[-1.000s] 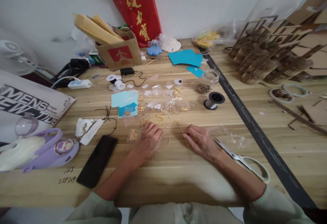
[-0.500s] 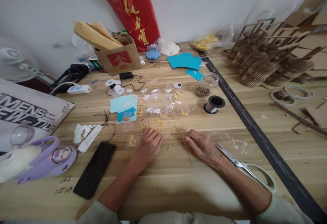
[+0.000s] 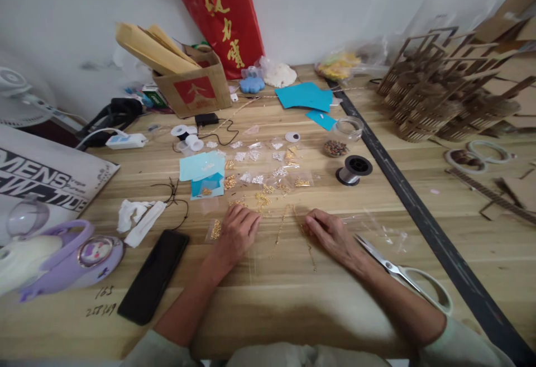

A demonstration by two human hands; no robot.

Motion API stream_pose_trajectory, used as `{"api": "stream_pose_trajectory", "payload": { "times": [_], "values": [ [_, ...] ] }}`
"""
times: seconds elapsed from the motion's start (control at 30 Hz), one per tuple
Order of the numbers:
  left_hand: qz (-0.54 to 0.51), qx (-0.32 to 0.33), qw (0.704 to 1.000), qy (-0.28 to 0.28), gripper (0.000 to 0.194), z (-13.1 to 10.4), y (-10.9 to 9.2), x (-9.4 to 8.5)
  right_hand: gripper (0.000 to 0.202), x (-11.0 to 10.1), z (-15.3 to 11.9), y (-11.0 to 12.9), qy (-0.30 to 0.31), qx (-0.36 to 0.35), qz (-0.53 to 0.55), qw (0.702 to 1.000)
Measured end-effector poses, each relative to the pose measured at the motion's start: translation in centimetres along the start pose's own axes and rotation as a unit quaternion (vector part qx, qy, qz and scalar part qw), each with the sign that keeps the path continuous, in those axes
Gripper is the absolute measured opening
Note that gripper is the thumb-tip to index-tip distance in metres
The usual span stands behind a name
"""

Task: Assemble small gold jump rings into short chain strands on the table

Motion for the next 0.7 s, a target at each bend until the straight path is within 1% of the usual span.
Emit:
{"api": "stream_pose_trajectory", "payload": {
  "times": [0.1, 0.23, 0.3, 0.37, 0.43, 0.53, 0.7],
  "values": [
    [0.004, -0.004, 1.0, -0.02, 0.013, -0.1, 0.5, -0.6, 0.037, 0.1, 0.3, -0.6, 0.011, 0.035, 0.024, 0.999],
    [-0.006, 0.018, 0.999, -0.032, 0.013, 0.0, 0.1, -1.0, 0.038, 0.1, 0.6, -1.5, 0.021, 0.08, 0.059, 0.995],
    [-0.027, 0.038, 0.999, -0.02, 0.014, 0.1, -0.4, -1.1, 0.037, 0.1, 0.7, -1.6, 0.023, 0.094, 0.078, 0.992],
    [-0.046, 0.058, 0.997, 0.004, 0.016, 0.1, -0.9, -1.0, 0.036, 0.1, 0.8, -1.6, 0.025, 0.101, 0.101, 0.989],
    [-0.048, 0.085, 0.995, 0.028, 0.021, 0.2, -1.6, -0.8, 0.035, 0.1, 0.9, -1.4, 0.029, 0.11, 0.132, 0.985],
    [-0.037, 0.122, 0.991, 0.049, 0.028, 0.3, -2.6, -0.6, 0.035, 0.3, 1.0, -1.2, 0.034, 0.126, 0.169, 0.977],
    [-0.033, 0.13, 0.989, 0.06, 0.033, 0.1, -3.3, -0.1, 0.037, 0.4, 1.1, -1.4, 0.038, 0.138, 0.172, 0.975]
  ]
}}
Point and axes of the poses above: each hand's wrist, its own z-axis towards the middle knuckle, its own x-axis out of the palm, y = z × x, the point moved 5 cm from there along z, towards the middle knuckle, and after that the axes turned 14 degrees about x, right-handed, at the moved point
